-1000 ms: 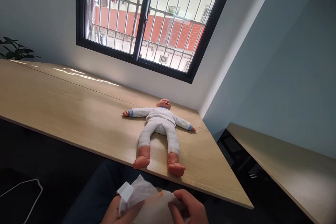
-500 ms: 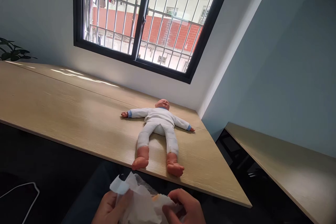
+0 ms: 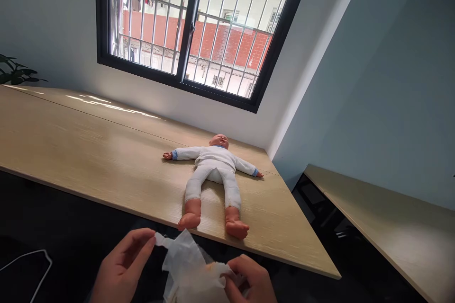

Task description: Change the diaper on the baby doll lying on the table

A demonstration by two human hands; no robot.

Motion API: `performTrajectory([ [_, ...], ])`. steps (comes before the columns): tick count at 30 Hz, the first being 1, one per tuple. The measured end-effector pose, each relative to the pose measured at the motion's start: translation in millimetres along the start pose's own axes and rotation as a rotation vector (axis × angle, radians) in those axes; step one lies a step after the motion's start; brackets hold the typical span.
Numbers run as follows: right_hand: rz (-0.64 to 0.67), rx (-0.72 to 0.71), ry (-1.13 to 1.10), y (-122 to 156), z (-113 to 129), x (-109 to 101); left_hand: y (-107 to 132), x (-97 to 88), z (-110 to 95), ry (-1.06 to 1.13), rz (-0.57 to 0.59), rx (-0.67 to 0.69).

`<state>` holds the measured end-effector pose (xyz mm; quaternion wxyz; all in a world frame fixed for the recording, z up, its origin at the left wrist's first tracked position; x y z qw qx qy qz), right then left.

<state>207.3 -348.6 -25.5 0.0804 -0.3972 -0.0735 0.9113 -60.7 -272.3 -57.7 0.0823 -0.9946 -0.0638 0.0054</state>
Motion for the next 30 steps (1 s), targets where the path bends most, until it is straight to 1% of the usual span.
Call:
performTrajectory([
  [1, 0.011, -0.009, 0.013, -0.8, 0.9, -0.2, 0.9, -4.8, -7.4, -0.073, -0.021, 0.081],
  [2, 0.019, -0.018, 0.028, -1.9, 2.2, -0.5, 2.7, -7.1, -17.1, -0.138, -0.002, 0.181],
  [3, 0.028, -0.031, 0.045, -3.1, 4.2, -0.6, 5.4, -6.1, -28.7, -0.196, 0.06, 0.298],
  [4, 0.035, -0.048, 0.061, -4.4, 6.6, -0.5, 8.8, -1.6, -41.0, -0.248, 0.163, 0.414],
  [6, 0.043, -0.089, 0.082, -7.2, 13.0, 0.2, 16.5, 14.5, -64.6, -0.345, 0.409, 0.612],
  [7, 0.051, -0.114, 0.086, -8.4, 16.8, 1.0, 19.0, 24.5, -73.4, -0.399, 0.517, 0.659],
  [8, 0.057, -0.138, 0.084, -9.3, 20.8, 1.5, 20.0, 34.6, -80.4, -0.452, 0.591, 0.688],
  [9, 0.054, -0.154, 0.077, -10.0, 24.6, 1.2, 20.2, 45.7, -83.8, -0.516, 0.684, 0.686],
  [10, 0.054, -0.162, 0.068, -10.2, 28.1, 0.2, 19.6, 56.1, -84.3, -0.574, 0.771, 0.668],
  [12, 0.052, -0.157, 0.052, -9.6, 33.4, -4.9, 16.2, 71.2, -79.6, -0.653, 0.876, 0.61],
  [13, 0.042, -0.144, 0.051, -8.6, 34.7, -9.5, 13.8, 75.3, -75.9, -0.669, 0.891, 0.584],
  [15, 0.005, -0.107, 0.054, -5.6, 34.2, -21.8, 9.3, 77.1, -68.8, -0.647, 0.876, 0.537],
  [18, -0.056, -0.033, 0.048, 0.9, 26.8, -40.8, 5.9, 71.9, -62.2, -0.541, 0.856, 0.471],
  [20, -0.07, 0.004, 0.037, 5.8, 21.2, -48.3, 5.4, 68.5, -61.0, -0.487, 0.851, 0.448],
  [23, -0.079, 0.024, 0.046, 12.8, 18.3, -51.3, 5.8, 67.2, -61.2, -0.447, 0.857, 0.447],
  [26, -0.079, 0.03, 0.072, 18.0, 21.2, -49.4, 5.8, 67.8, -60.2, -0.422, 0.866, 0.421],
  [28, -0.061, 0.047, 0.094, 19.7, 22.9, -47.5, 5.5, 67.9, -59.2, -0.418, 0.868, 0.407],
  [30, -0.015, 0.091, 0.104, 20.3, 21.7, -44.7, 5.6, 67.6, -58.2, -0.417, 0.878, 0.402],
])
Point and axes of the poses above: each hand's wrist, its own y-axis away from the middle knuckle, its own x-axis out of the palm, z = x × y, the point moved 4 cm from there along -y, towards the middle knuckle, and after that the axes turned 2 degrees about y, right-handed, at the moved point
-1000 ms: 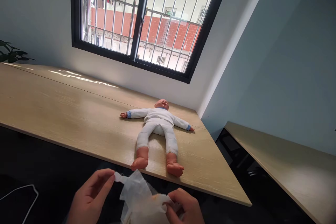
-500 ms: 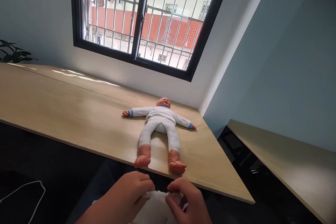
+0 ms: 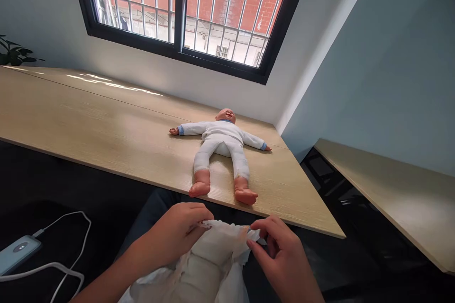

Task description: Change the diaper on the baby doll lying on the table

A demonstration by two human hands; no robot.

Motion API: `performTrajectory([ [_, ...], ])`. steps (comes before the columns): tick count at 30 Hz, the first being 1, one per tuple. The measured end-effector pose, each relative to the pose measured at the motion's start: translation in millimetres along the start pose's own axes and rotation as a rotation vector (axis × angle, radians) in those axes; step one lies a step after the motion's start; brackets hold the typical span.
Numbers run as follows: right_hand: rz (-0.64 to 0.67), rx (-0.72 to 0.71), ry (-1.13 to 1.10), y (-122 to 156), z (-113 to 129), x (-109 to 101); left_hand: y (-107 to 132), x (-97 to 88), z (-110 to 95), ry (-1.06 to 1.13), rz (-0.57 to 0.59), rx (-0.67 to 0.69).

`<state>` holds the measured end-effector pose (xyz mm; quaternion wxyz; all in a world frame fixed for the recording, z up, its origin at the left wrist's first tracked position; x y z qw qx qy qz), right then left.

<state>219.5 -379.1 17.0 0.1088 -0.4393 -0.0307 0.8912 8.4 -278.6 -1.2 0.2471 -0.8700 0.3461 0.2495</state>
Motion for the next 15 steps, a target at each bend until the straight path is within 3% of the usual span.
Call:
performTrajectory([
  [5, 0.098, 0.046, -0.009, -1.8, -5.7, 9.1, 0.7, -0.7, 0.3, 0.002, 0.008, -0.017],
  [15, 0.02, 0.001, 0.007, -0.5, -1.7, 7.5, -0.8, -1.1, 5.7, -0.023, -0.033, -0.102],
])
Point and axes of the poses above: each hand's wrist, its own y-axis away from the middle knuckle, its own x-axis out of the palm, z = x × y, the point moved 4 cm from there along -y, towards the middle knuckle, and after that the axes turned 2 degrees about y, right-handed, at the moved point
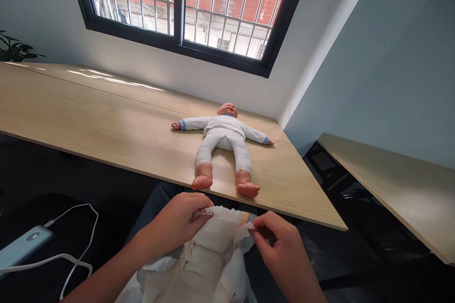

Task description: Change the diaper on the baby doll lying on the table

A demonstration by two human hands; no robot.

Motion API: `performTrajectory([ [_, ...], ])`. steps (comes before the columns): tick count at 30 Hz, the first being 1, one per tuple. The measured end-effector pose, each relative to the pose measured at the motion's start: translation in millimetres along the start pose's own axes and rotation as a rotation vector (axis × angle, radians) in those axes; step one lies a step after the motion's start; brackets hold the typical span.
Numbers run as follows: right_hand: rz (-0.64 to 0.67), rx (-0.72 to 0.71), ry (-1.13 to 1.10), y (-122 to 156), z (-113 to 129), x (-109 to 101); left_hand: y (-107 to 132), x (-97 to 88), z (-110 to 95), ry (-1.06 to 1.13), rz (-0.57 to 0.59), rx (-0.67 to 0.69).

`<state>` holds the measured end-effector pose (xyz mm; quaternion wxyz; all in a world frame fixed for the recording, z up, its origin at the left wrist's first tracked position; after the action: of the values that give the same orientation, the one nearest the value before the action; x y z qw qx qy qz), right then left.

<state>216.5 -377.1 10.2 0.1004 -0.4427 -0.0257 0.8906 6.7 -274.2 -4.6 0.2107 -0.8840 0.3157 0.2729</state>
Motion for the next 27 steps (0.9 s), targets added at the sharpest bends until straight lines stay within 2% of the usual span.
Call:
performTrajectory([
  [3, -0.045, -0.079, -0.027, -0.1, 1.4, 1.8, -2.6, 1.2, 1.1, -0.017, -0.036, 0.0],
  [7, -0.082, -0.132, -0.046, -3.4, 6.8, 4.5, -6.0, 4.7, -4.8, -0.008, -0.028, 0.035],
  [14, -0.002, -0.119, -0.097, -14.5, 18.9, 9.2, -9.8, 10.1, -12.7, -0.01, -0.026, 0.043],
  [21, 0.028, -0.079, -0.19, -18.0, 13.9, 12.3, -15.2, 15.2, -18.4, -0.031, 0.008, 0.102],
  [27, 0.06, -0.191, -0.118, -18.8, 22.9, 11.7, -14.9, 26.1, -27.9, -0.046, 0.05, 0.145],
])
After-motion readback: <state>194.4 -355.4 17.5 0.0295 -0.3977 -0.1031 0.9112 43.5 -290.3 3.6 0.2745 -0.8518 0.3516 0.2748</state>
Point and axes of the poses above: each hand's wrist, its own y-axis away from the middle knuckle, its own x-axis out of the palm, z = x × y, the point moved 4 cm from there along -y, towards the middle knuckle, and after that the axes turned 2 degrees about y, right-handed, at the moved point
